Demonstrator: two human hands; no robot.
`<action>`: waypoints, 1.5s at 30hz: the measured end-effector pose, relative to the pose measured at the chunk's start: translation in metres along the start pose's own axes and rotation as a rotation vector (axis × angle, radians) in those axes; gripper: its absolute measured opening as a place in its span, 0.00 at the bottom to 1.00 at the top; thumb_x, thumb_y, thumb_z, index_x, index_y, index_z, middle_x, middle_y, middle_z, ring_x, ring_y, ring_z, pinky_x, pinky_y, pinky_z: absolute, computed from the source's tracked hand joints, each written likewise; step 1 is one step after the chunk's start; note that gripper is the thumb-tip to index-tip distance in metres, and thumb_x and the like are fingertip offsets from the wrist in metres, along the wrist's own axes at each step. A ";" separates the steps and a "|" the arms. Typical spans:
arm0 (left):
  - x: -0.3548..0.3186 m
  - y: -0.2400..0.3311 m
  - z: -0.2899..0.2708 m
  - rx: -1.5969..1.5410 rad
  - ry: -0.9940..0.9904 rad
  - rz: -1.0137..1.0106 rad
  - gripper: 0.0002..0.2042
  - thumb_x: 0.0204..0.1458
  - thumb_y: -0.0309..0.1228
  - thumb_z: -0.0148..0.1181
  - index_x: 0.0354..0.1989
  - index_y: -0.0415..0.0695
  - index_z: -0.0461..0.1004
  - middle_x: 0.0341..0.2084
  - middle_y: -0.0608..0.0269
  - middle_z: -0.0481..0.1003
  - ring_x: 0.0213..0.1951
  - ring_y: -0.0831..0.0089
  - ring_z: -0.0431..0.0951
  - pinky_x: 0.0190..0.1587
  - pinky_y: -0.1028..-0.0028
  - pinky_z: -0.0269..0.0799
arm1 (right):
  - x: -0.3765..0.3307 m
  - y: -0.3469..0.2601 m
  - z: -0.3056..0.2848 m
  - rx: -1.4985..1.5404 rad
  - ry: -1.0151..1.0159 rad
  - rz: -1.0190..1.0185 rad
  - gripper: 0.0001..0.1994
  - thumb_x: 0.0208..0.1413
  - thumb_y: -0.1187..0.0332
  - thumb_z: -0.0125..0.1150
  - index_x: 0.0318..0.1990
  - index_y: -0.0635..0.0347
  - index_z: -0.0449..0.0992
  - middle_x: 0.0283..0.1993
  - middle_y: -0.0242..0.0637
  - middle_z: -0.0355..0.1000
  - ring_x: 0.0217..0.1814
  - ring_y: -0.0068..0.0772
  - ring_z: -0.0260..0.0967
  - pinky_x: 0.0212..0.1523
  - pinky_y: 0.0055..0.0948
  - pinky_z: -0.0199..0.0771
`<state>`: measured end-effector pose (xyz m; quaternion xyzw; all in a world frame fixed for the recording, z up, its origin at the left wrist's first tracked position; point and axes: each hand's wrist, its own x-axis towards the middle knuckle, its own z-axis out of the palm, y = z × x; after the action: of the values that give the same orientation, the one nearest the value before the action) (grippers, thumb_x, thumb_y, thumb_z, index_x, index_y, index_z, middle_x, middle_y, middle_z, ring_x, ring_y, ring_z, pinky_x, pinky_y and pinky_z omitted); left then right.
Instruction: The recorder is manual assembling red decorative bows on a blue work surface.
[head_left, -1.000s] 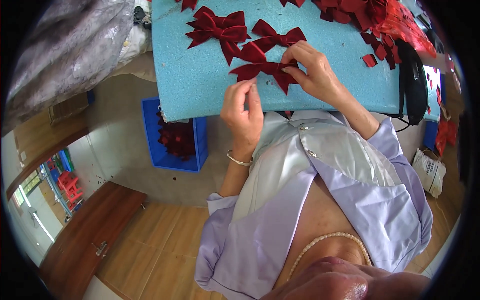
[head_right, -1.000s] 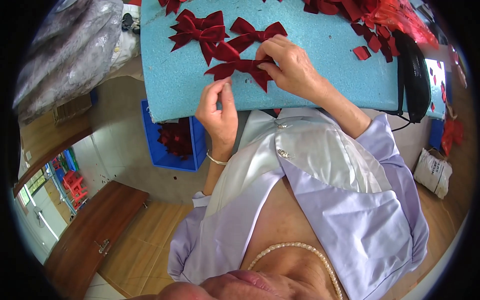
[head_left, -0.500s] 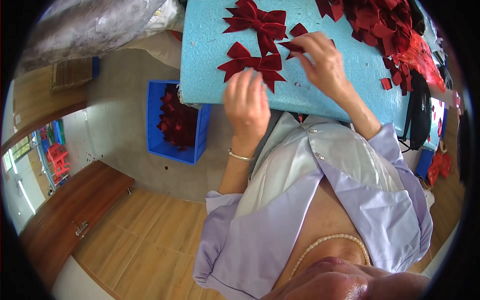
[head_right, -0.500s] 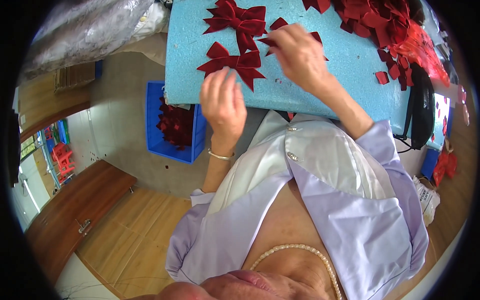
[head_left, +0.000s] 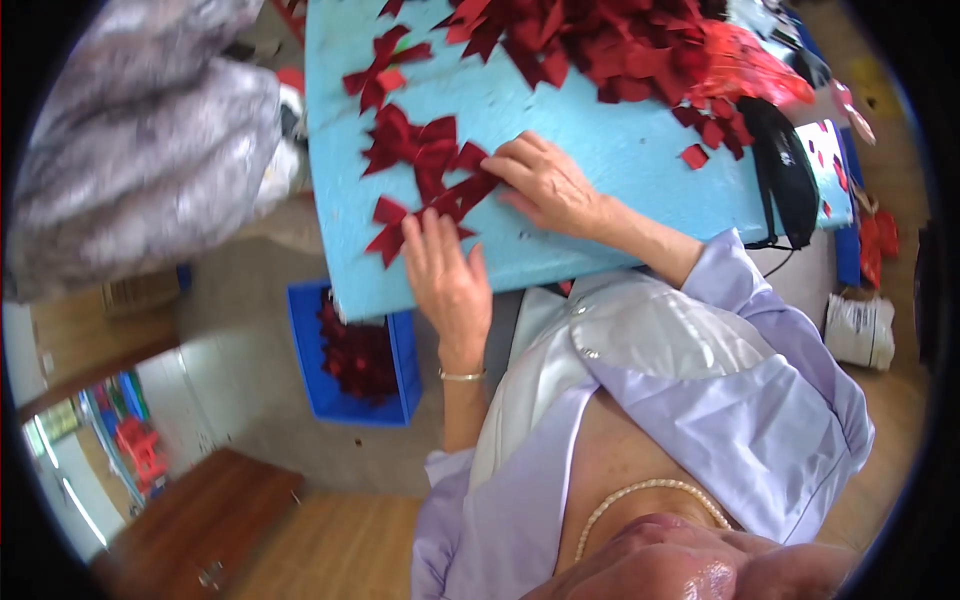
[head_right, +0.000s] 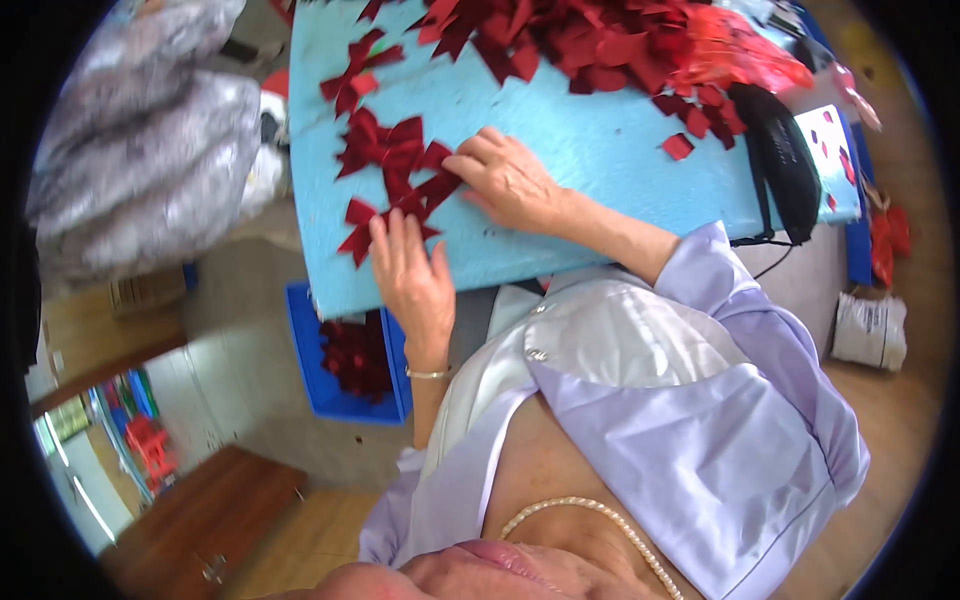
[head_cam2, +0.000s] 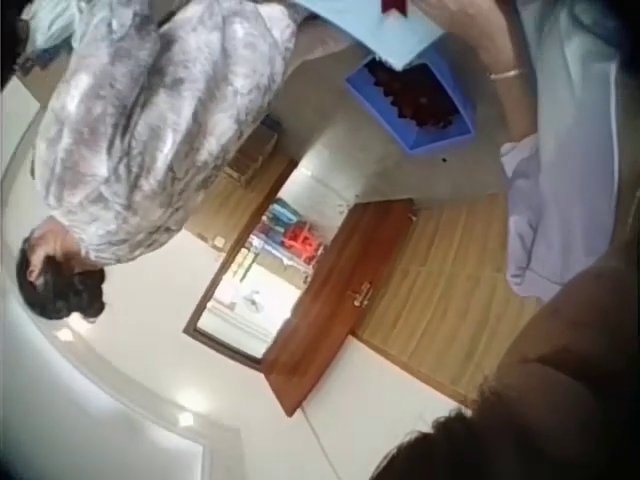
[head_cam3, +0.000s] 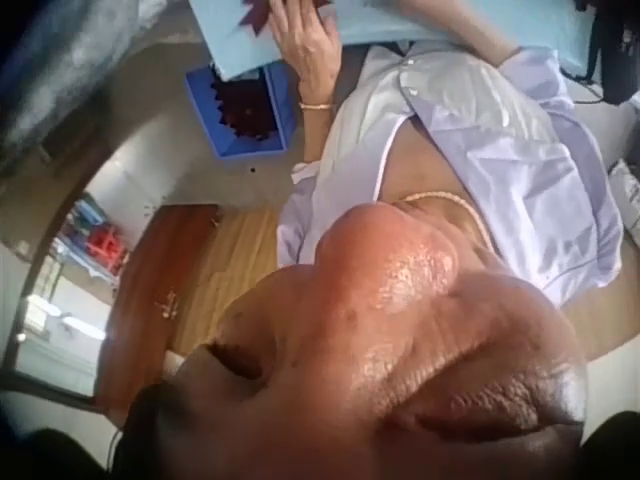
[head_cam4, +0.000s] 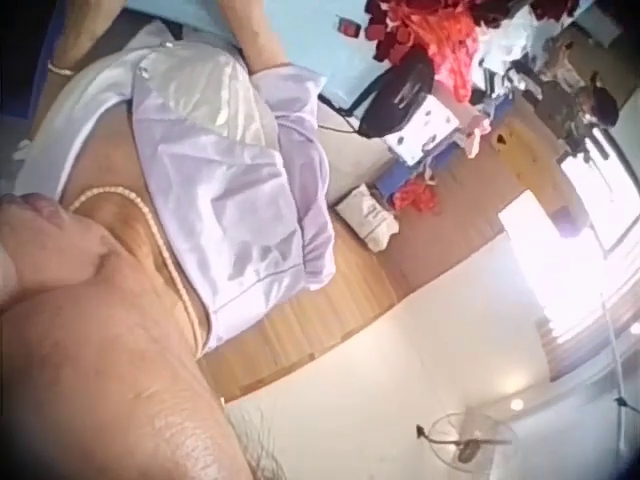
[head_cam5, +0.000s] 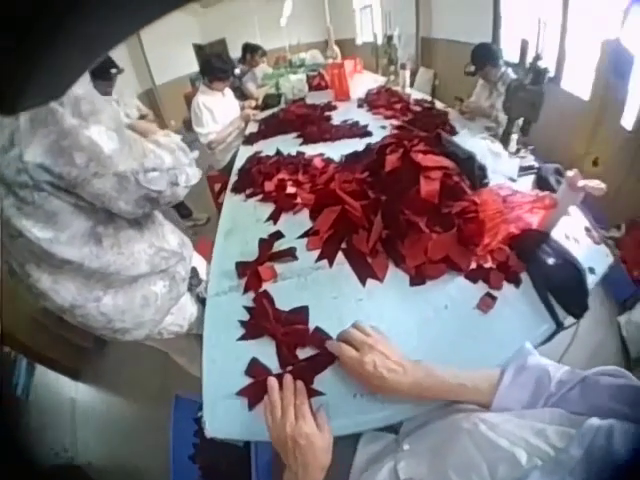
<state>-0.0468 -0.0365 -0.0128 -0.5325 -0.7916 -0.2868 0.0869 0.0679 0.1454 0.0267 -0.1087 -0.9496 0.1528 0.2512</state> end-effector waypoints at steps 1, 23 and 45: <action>0.000 -0.004 -0.002 -0.001 0.019 -0.003 0.25 0.52 0.32 0.65 0.57 0.32 0.71 0.61 0.48 0.68 0.69 0.46 0.58 0.67 0.48 0.56 | 0.001 0.002 -0.008 0.055 0.016 0.021 0.23 0.43 0.76 0.69 0.50 0.63 0.75 0.48 0.45 0.71 0.50 0.48 0.68 0.50 0.41 0.73; 0.030 0.024 0.040 -0.144 -0.127 0.158 0.32 0.49 0.42 0.68 0.57 0.31 0.69 0.65 0.48 0.62 0.67 0.43 0.57 0.67 0.49 0.56 | -0.040 0.141 -0.141 -0.033 0.383 0.441 0.09 0.63 0.76 0.56 0.48 0.63 0.78 0.44 0.27 0.77 0.47 0.13 0.70 0.49 0.17 0.70; 0.038 0.061 0.018 -1.361 -0.032 -0.243 0.07 0.58 0.23 0.61 0.43 0.36 0.78 0.36 0.62 0.80 0.36 0.80 0.76 0.40 0.74 0.74 | -0.035 0.020 -0.072 0.334 0.089 -0.084 0.10 0.54 0.75 0.63 0.42 0.69 0.73 0.40 0.44 0.72 0.38 0.41 0.71 0.38 0.32 0.72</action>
<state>-0.0050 0.0196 0.0115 -0.3802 -0.4907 -0.7197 -0.3109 0.1373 0.1713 0.0640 -0.0326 -0.9027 0.2928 0.3136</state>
